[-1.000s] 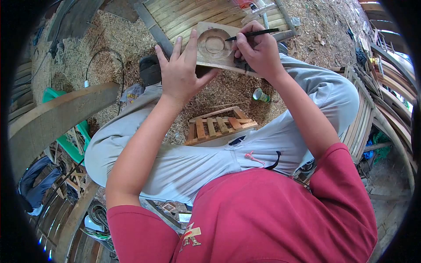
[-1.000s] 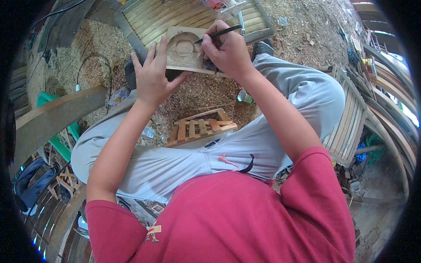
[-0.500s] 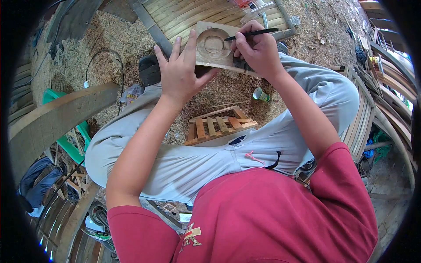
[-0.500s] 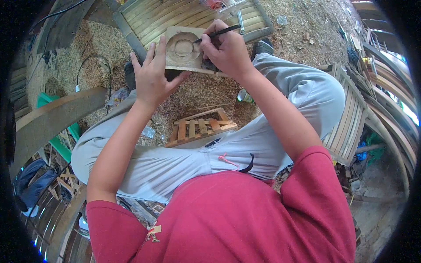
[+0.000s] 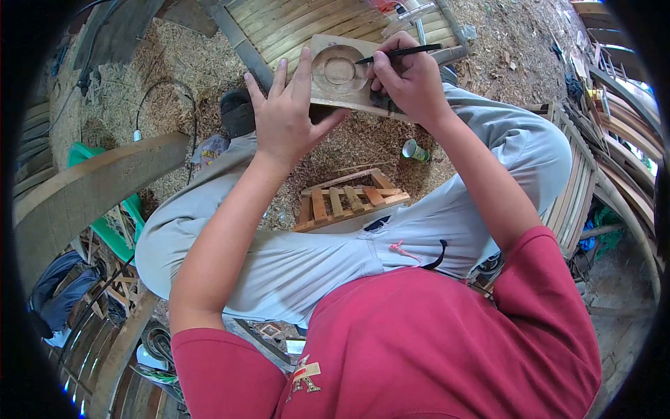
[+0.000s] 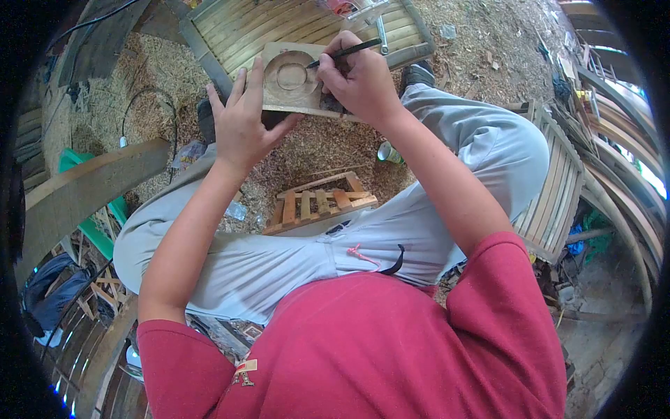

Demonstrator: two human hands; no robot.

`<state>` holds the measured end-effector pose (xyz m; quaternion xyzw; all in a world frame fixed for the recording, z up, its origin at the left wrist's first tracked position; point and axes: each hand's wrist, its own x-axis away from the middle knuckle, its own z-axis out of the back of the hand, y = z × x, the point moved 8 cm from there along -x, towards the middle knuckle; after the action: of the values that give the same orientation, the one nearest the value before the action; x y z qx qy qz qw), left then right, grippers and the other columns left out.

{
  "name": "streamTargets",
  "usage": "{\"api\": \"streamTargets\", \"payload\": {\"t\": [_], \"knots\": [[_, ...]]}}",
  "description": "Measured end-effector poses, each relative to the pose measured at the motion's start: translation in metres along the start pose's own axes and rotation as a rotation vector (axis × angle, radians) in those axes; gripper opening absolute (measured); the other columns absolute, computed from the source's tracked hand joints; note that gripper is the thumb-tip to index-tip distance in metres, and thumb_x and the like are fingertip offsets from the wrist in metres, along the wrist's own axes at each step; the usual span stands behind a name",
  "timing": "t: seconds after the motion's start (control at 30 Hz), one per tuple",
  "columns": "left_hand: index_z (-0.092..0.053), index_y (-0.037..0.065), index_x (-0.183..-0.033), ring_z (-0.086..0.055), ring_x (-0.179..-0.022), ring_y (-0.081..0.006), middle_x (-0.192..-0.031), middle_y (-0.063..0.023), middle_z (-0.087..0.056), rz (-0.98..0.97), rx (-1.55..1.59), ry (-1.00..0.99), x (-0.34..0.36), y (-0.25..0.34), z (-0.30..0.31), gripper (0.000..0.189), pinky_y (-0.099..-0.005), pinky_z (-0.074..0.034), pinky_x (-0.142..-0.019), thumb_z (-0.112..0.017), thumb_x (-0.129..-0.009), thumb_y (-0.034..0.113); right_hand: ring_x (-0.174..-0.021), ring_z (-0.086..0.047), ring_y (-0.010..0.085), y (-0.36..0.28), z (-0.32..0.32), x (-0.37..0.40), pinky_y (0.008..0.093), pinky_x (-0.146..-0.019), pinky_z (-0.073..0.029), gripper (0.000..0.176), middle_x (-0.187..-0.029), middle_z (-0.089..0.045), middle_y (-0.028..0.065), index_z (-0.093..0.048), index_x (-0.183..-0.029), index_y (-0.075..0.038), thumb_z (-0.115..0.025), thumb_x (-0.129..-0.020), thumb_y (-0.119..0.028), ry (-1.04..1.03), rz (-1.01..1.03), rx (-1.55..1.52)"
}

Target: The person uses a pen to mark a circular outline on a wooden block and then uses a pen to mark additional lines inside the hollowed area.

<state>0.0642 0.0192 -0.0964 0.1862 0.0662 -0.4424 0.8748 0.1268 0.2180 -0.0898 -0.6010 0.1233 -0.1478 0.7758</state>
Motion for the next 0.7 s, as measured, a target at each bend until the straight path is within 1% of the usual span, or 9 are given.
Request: {"api": "streamTargets", "payload": {"t": [0.2, 0.3, 0.4, 0.5, 0.6, 0.7], "knots": [[-0.032, 0.001, -0.170, -0.059, -0.145, -0.0421, -0.136, -0.0173, -0.075, 0.000, -0.001, -0.004, 0.000, 0.000, 0.000, 0.121, -0.0837, -0.021, -0.118, -0.077, -0.085, 0.074, -0.073, -0.073, 0.0072, -0.006, 0.001, 0.003, 0.0258, -0.064, -0.059, 0.012, -0.081, -0.075, 0.0056, -0.060, -0.105, 0.000, -0.068, -0.106, -0.009, 0.005, 0.002, -0.013], [-0.033, 0.000, -0.170, -0.059, -0.144, -0.0424, -0.137, -0.0170, -0.075, -0.001, -0.003, 0.003, 0.000, 0.000, 0.000, 0.121, -0.0841, -0.021, -0.118, -0.077, -0.085, 0.074, -0.071, -0.072, 0.0061, -0.005, -0.007, 0.007, 0.0247, -0.062, -0.058, 0.012, -0.078, -0.073, 0.0039, -0.061, -0.103, 0.000, -0.069, -0.105, -0.009, -0.071, -0.028, -0.116], [-0.032, 0.000, -0.170, -0.059, -0.144, -0.0429, -0.138, -0.0167, -0.074, -0.006, 0.000, 0.013, 0.000, 0.000, 0.001, 0.121, -0.0846, -0.021, -0.118, -0.077, -0.085, 0.074, -0.069, -0.071, 0.0050, -0.001, -0.011, 0.008, 0.0236, -0.060, -0.056, 0.012, -0.075, -0.071, 0.0014, -0.061, -0.101, -0.001, -0.070, -0.103, -0.008, -0.103, 0.004, -0.013], [-0.032, 0.000, -0.170, -0.059, -0.144, -0.0433, -0.137, -0.0165, -0.074, -0.008, 0.001, 0.008, 0.000, 0.001, 0.000, 0.121, -0.0849, -0.021, -0.117, -0.077, -0.085, 0.074, -0.067, -0.068, 0.0045, 0.001, -0.009, 0.006, 0.0235, -0.059, -0.054, 0.011, -0.074, -0.069, 0.0000, -0.063, -0.101, -0.002, -0.071, -0.103, -0.008, -0.068, -0.009, -0.037], [-0.032, 0.001, -0.170, -0.059, -0.143, -0.0435, -0.136, -0.0164, -0.075, -0.008, 0.000, 0.004, 0.000, 0.001, 0.000, 0.121, -0.0851, -0.021, -0.117, -0.077, -0.085, 0.074, -0.067, -0.068, 0.0054, 0.000, -0.011, 0.006, 0.0247, -0.059, -0.054, 0.011, -0.074, -0.069, 0.0006, -0.063, -0.102, -0.002, -0.071, -0.103, -0.009, -0.105, -0.010, 0.002], [-0.032, 0.001, -0.170, -0.059, -0.143, -0.0435, -0.135, -0.0164, -0.075, -0.008, -0.001, 0.001, 0.000, 0.000, 0.000, 0.121, -0.0852, -0.021, -0.117, -0.078, -0.085, 0.073, -0.068, -0.069, 0.0069, 0.000, -0.013, 0.006, 0.0262, -0.061, -0.056, 0.013, -0.074, -0.070, 0.0014, -0.063, -0.103, -0.001, -0.072, -0.104, -0.011, -0.119, 0.007, 0.031]]}}
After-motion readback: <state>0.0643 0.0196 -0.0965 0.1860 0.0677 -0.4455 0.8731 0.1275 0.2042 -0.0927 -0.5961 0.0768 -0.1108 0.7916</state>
